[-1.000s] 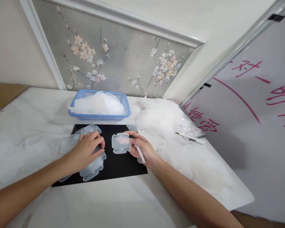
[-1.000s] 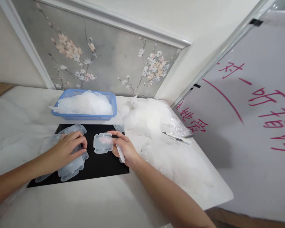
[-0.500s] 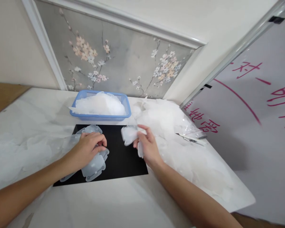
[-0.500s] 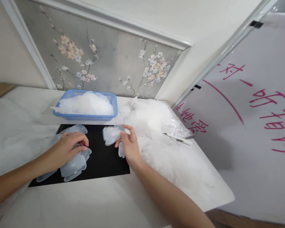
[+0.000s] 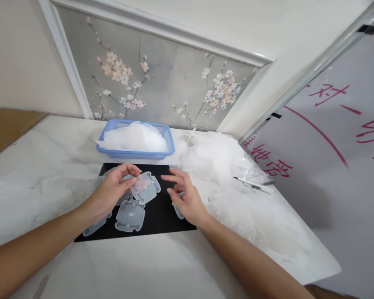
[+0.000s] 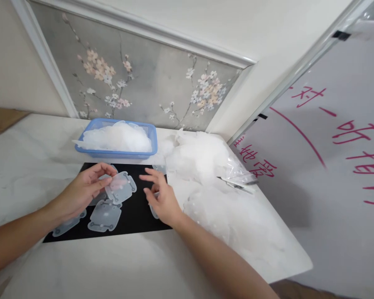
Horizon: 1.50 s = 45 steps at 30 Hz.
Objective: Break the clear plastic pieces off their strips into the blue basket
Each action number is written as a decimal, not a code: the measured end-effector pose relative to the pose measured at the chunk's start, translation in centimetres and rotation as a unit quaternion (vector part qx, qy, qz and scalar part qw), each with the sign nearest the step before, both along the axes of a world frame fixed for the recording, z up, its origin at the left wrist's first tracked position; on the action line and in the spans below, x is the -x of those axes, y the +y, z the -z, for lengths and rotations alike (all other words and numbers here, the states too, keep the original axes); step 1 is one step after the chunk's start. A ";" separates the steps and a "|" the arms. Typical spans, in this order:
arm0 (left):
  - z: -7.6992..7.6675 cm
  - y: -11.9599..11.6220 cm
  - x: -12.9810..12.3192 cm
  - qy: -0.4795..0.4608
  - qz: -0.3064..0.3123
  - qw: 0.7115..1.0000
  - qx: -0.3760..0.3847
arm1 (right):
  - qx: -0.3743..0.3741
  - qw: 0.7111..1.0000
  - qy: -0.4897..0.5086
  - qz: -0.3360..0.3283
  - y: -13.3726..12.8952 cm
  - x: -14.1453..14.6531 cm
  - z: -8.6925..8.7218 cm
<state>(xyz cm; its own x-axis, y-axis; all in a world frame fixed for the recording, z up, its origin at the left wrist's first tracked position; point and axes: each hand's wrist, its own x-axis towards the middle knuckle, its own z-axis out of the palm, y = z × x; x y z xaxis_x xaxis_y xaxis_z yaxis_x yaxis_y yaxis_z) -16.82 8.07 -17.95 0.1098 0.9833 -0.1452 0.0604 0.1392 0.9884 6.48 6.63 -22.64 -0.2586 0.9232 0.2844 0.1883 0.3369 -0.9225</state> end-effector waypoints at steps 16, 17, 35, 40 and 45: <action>-1.2 -0.6 -0.6 -0.108 0.062 0.989 0.082 | -0.007 0.998 -0.023 -0.055 -0.3 0.6 0.9; -1.2 -0.6 -0.5 -0.111 0.068 0.988 0.083 | -0.010 0.998 -0.025 -0.053 -0.3 0.6 0.9; 0.0 0.3 0.4 0.106 0.103 0.988 -0.052 | 0.096 0.994 -0.002 -0.052 -0.2 0.5 0.2; -1.6 0.6 1.9 0.276 0.208 0.934 -0.095 | 0.109 0.993 -0.013 -0.052 0.1 0.3 0.3; -1.7 -0.1 2.4 0.352 0.294 0.887 -0.053 | 0.127 0.990 -0.047 -0.037 0.3 0.3 0.7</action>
<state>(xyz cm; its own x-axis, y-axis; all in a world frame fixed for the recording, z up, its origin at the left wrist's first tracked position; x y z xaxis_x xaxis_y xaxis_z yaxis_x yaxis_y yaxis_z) -19.19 7.95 -16.23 0.5277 0.7978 -0.2915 0.6995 -0.2135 0.6820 6.23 6.91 -23.34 -0.3422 0.9395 0.0158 0.2616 0.1114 -0.9587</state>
